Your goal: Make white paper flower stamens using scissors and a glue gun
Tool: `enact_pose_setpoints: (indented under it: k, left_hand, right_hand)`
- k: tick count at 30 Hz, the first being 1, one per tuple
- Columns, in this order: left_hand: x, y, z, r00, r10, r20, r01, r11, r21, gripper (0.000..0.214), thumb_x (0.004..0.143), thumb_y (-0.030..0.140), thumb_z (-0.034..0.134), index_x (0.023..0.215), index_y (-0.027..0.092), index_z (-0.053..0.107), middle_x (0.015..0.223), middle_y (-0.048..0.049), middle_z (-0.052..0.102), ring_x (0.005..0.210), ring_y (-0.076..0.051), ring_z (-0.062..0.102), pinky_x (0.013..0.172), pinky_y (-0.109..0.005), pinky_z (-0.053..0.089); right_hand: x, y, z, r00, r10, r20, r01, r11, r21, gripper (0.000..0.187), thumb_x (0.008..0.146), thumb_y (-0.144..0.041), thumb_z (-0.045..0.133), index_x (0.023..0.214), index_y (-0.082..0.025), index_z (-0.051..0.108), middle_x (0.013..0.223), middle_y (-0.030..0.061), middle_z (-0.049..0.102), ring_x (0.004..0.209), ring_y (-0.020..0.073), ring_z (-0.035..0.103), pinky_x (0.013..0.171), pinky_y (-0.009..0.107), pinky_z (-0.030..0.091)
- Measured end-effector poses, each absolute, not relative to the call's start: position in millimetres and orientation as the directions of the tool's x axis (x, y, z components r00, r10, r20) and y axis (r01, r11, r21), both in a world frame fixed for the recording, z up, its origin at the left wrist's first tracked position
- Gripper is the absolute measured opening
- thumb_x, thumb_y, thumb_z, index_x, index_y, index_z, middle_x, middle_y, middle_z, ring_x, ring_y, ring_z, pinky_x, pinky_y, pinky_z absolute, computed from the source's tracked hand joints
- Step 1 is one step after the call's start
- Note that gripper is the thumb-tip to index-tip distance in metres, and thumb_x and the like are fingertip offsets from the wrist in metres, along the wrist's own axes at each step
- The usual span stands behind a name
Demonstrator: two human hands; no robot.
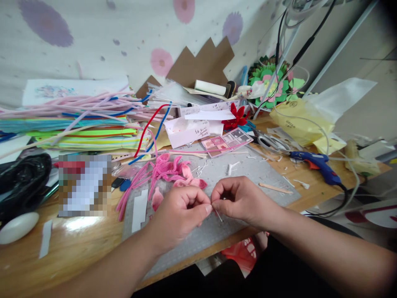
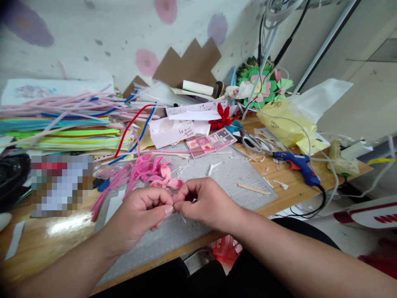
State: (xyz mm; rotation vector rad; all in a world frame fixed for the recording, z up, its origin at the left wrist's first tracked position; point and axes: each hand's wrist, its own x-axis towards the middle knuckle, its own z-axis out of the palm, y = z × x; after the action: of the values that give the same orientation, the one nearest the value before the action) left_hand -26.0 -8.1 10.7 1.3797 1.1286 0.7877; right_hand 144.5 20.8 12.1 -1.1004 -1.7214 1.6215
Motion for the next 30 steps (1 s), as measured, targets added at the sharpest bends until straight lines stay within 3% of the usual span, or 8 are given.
enact_pose_setpoints:
  k: [12,15,19,21,25,30]
  left_hand:
    - [-27.1,-11.6,12.9,0.342,0.934,-0.105,0.271,0.009,0.963,0.015,0.076,0.020,0.053,0.062,0.017,0.058,0.051,0.0053,0.046,0.045,-0.008,0.040,0.043,-0.021,0.029]
    - [-26.5,-13.5,14.5,0.318,0.948,-0.034,0.341,-0.081,0.936,0.013,0.075,0.018,0.053,0.064,0.016,0.060,0.054,0.0042,0.047,0.048,-0.008,0.039,0.045,-0.022,0.030]
    - [-25.8,-15.8,16.6,0.273,0.962,0.000,0.392,-0.111,0.913,0.014,0.076,0.019,0.052,0.066,0.016,0.062,0.055,0.0028,0.048,0.051,-0.010,0.040,0.045,-0.022,0.031]
    - [-25.9,-16.2,17.0,0.254,0.967,0.001,0.383,-0.102,0.918,0.014,0.076,0.019,0.052,0.066,0.017,0.061,0.055,0.0028,0.049,0.050,-0.010,0.041,0.045,-0.022,0.031]
    - [-26.3,-15.7,18.0,0.233,0.972,-0.012,0.358,-0.074,0.931,0.014,0.076,0.019,0.053,0.063,0.017,0.059,0.054,0.0038,0.049,0.049,-0.009,0.041,0.045,-0.021,0.031]
    - [-25.9,-12.7,21.1,0.241,0.970,-0.024,0.305,-0.052,0.951,0.015,0.075,0.020,0.054,0.060,0.017,0.056,0.052,0.0050,0.047,0.047,-0.008,0.036,0.044,-0.022,0.028]
  right_hand:
    - [151.0,22.1,15.1,-0.609,0.771,-0.184,0.110,-0.148,-0.983,0.012,0.066,-0.018,0.073,0.065,-0.015,0.062,0.055,-0.0052,0.057,0.052,0.0061,0.048,0.052,0.018,0.038]
    - [152.5,19.2,18.2,-0.588,0.804,-0.092,0.148,-0.006,-0.989,0.007,0.070,-0.016,0.071,0.068,-0.014,0.065,0.060,-0.0033,0.060,0.055,0.0071,0.051,0.054,0.019,0.041]
    - [156.3,15.0,20.6,-0.555,0.811,0.185,0.182,0.335,-0.924,0.005,0.077,-0.018,0.068,0.079,-0.014,0.071,0.074,0.0030,0.068,0.067,0.0117,0.061,0.063,0.022,0.047]
    - [158.8,14.8,20.8,-0.576,0.787,0.220,0.155,0.369,-0.916,0.009,0.078,-0.021,0.068,0.085,-0.016,0.072,0.080,0.0048,0.070,0.073,0.0138,0.064,0.067,0.024,0.049]
    - [162.6,17.1,21.9,-0.618,0.779,0.109,0.112,0.225,-0.968,0.012,0.081,-0.024,0.066,0.090,-0.018,0.073,0.086,0.0047,0.072,0.078,0.0149,0.065,0.070,0.025,0.050]
    - [161.7,18.3,21.7,-0.637,0.769,-0.064,0.073,-0.022,-0.997,0.020,0.085,-0.033,0.061,0.086,-0.016,0.072,0.071,0.0013,0.065,0.066,0.0109,0.058,0.064,0.023,0.046]
